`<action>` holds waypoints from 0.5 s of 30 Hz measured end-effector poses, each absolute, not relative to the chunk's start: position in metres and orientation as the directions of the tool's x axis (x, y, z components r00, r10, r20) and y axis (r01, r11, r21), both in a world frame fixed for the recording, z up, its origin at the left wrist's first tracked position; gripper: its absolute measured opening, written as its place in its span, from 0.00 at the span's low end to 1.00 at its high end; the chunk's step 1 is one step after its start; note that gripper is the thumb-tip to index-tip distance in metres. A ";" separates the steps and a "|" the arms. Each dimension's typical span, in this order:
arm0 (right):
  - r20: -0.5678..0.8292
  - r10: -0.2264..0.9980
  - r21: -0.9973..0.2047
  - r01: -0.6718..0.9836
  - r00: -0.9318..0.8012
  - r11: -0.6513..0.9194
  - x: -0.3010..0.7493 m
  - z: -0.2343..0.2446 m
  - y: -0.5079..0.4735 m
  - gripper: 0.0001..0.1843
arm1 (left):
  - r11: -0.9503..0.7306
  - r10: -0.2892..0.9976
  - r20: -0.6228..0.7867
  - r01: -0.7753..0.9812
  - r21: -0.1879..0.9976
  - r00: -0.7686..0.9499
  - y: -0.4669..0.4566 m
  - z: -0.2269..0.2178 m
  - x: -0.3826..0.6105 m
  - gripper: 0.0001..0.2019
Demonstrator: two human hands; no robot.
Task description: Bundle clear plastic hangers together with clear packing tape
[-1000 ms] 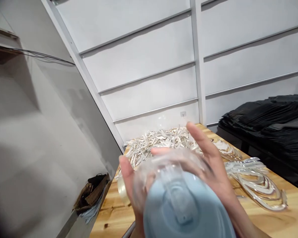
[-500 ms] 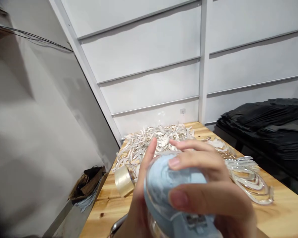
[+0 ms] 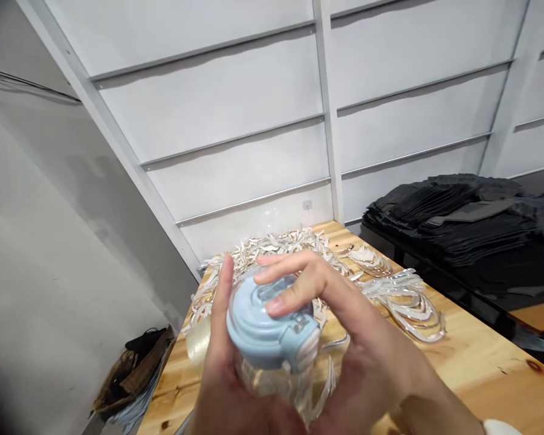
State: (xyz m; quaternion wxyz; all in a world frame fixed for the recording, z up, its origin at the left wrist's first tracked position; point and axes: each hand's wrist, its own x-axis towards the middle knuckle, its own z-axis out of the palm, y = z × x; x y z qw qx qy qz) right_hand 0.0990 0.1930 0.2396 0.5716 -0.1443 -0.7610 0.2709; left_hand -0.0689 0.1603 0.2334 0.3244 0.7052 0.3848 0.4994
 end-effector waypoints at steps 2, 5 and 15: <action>0.781 0.537 -0.568 -0.006 -0.319 0.823 0.107 0.240 0.184 0.35 | -0.526 0.850 0.496 0.258 0.810 0.177 0.163 0.231 -0.070 0.76; 0.794 0.530 -0.532 0.083 -0.298 0.843 0.112 0.241 0.175 0.30 | -0.572 0.817 0.556 0.340 0.747 0.151 0.165 0.228 -0.071 0.71; 0.768 0.502 -0.435 0.251 -0.399 0.865 0.124 0.243 0.169 0.31 | -0.567 0.821 0.542 0.364 0.739 0.179 0.161 0.235 -0.074 0.64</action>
